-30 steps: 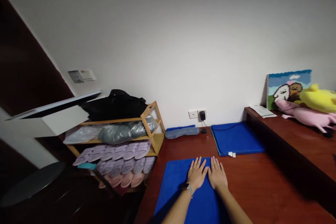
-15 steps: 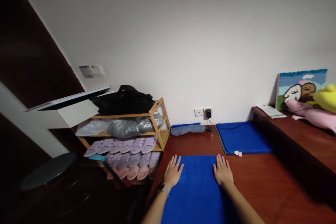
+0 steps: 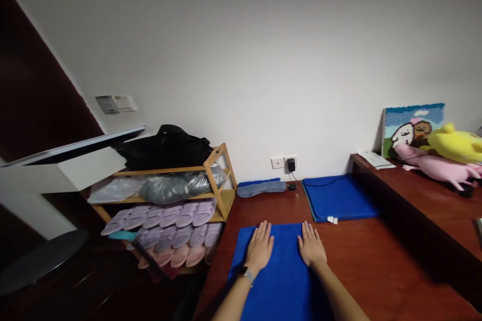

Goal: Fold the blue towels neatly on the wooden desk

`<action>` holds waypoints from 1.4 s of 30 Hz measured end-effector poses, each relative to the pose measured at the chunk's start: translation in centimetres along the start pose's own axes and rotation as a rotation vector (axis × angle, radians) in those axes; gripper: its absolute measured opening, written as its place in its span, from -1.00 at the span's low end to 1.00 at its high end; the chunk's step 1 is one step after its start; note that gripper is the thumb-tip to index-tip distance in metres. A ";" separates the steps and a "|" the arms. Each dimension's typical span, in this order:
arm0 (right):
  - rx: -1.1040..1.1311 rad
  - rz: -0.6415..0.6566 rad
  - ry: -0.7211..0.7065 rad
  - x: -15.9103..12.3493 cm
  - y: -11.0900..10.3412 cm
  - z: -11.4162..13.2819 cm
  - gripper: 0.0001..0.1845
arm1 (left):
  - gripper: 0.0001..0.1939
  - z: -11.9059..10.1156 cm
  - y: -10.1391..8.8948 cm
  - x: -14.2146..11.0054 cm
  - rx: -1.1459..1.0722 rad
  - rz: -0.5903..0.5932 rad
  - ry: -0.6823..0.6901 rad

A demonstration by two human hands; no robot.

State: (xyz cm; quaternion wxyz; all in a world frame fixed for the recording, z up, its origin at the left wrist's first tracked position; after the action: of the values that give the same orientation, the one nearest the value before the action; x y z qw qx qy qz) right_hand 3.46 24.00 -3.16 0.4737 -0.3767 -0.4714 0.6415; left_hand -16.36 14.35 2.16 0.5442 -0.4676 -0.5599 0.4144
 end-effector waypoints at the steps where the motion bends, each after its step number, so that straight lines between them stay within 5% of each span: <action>1: 0.008 -0.006 -0.005 0.1 0.1 -0.1 -0.22 | -0.35 -2.7 0.5 0.8 -0.050 0.006 0.067; 4: 0.007 -0.011 -0.032 0.1 0.3 -0.2 -0.23 | -0.33 -8.9 2.2 2.5 -0.168 0.054 0.167; 7: -0.007 -0.003 -0.043 0.0 0.4 -0.2 -0.22 | -0.31 -10.1 3.5 2.7 -0.211 0.103 0.152; 10: -0.016 0.005 -0.005 -0.1 0.1 -0.2 -0.20 | -0.30 -6.3 3.2 1.3 -0.178 0.098 0.102; 16: -0.033 0.025 0.021 -0.5 -0.4 0.1 -0.19 | -0.25 7.4 1.2 -3.8 -0.021 0.116 -0.171; 21: -0.037 0.049 0.038 -0.4 -0.7 0.1 -0.20 | -0.26 10.6 1.0 -5.3 0.008 0.071 -0.204; 36: 0.023 0.016 0.010 -2.6 -1.2 -0.4 -0.23 | -0.33 10.0 -0.3 -4.6 0.098 0.072 -0.185; 39: 0.044 0.011 0.012 -2.5 -1.4 -0.2 -0.24 | -0.36 6.7 -1.1 -3.3 0.093 0.037 -0.134; 42: 0.041 0.013 0.013 -2.6 -1.6 0.0 -0.24 | -0.34 -0.5 -0.6 -1.0 -0.003 0.014 0.020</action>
State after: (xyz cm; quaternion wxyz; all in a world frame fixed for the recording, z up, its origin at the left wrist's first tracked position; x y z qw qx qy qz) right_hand 4.56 21.67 -1.51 0.4802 -0.3742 -0.4526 0.6515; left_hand -15.92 13.21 2.60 0.5462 -0.4763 -0.5517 0.4128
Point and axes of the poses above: each hand's wrist, its own x-axis towards the middle knuckle, its own y-axis out of the palm, z = x × y, the point moved 9 cm from there along x, towards the middle knuckle, and after that the axes turned 10 degrees about y, right-handed, at the moved point
